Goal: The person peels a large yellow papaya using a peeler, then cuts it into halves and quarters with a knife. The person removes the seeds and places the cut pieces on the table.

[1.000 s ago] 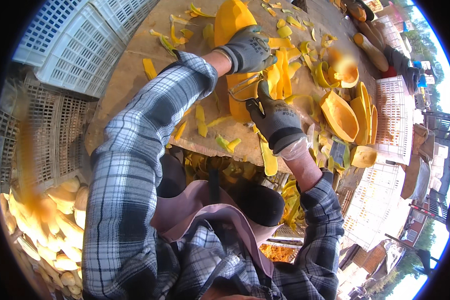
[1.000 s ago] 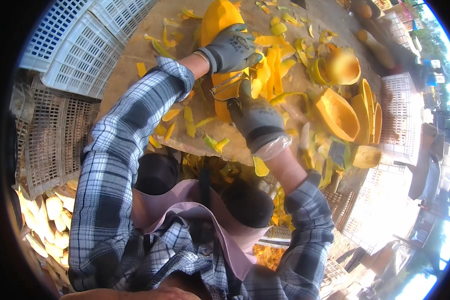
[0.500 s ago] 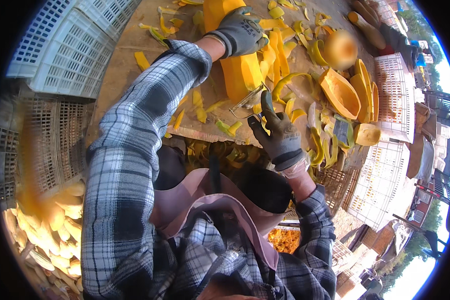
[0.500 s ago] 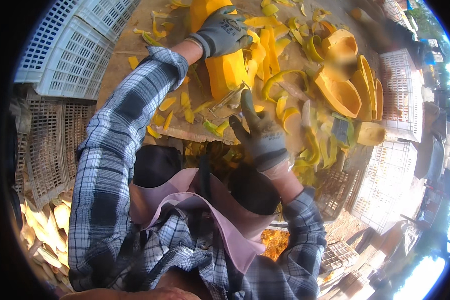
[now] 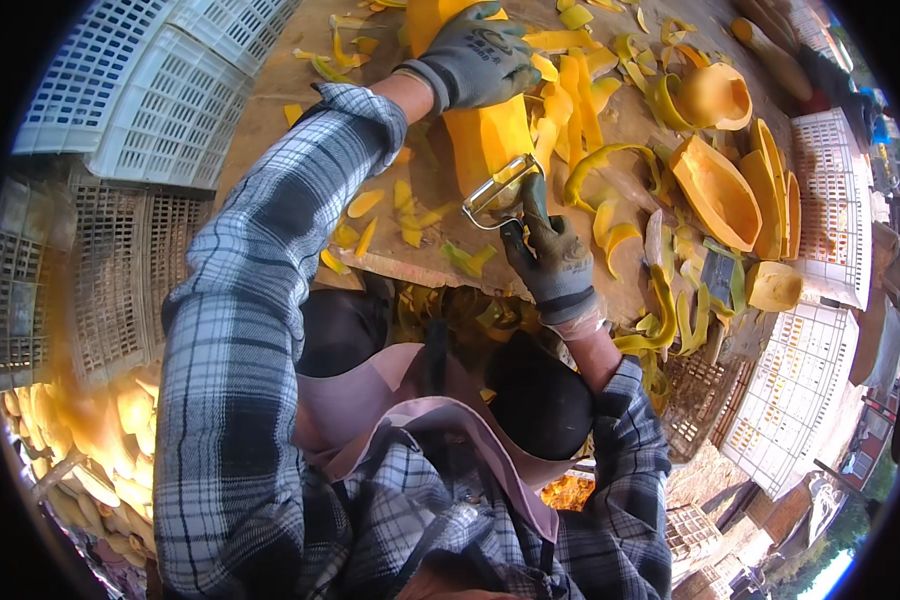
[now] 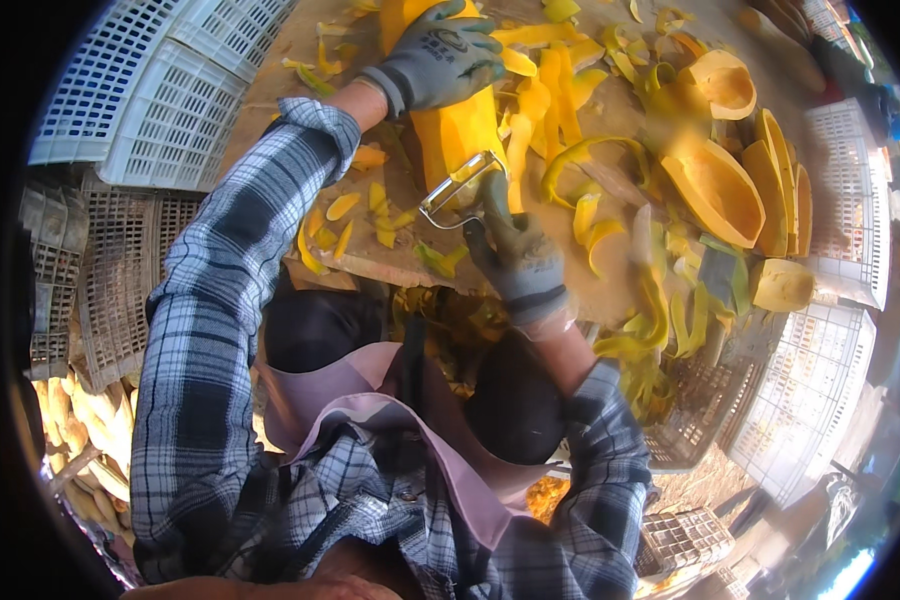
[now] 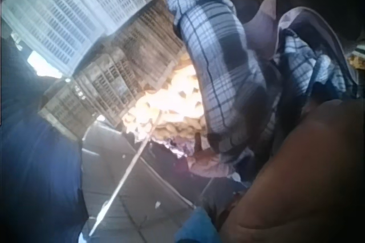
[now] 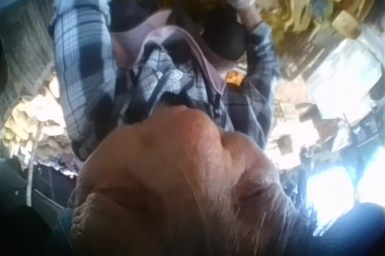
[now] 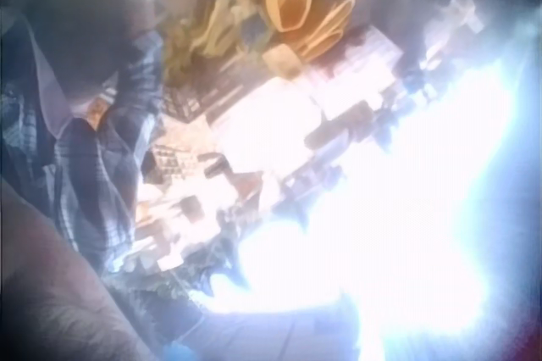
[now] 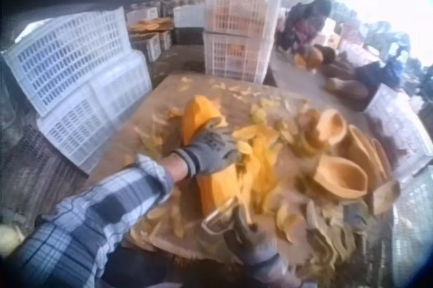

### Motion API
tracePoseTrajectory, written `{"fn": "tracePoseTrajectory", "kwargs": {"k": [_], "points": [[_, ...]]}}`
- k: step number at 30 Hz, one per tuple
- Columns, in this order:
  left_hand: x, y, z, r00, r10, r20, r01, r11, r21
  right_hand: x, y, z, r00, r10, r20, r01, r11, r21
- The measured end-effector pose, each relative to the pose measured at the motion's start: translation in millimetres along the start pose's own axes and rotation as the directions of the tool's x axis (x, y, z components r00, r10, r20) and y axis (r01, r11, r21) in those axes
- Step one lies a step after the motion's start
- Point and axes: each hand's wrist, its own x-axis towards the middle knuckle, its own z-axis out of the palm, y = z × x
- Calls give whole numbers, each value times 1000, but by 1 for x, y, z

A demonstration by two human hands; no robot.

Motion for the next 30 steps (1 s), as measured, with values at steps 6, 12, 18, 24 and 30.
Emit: {"fn": "tracePoseTrajectory", "kwargs": {"k": [6,12,18,24,30], "points": [[-10,1,0,999,-31,-40,36,987,155,-62,36,1,938,275,210,-253,959,-125],[-2,4,-8,995,-72,72,58,982,178,-37,24,-42,993,111,35,-116,968,224],[-6,-2,-2,999,-41,33,34,982,187,14,31,-9,991,4,132,-26,986,165],[-5,-10,7,997,59,-48,-49,980,194,-30,33,2,990,118,83,-111,990,-92],[-10,-8,-2,1000,-4,-8,6,978,208,-62,43,-24,972,194,129,-217,957,194]]}}
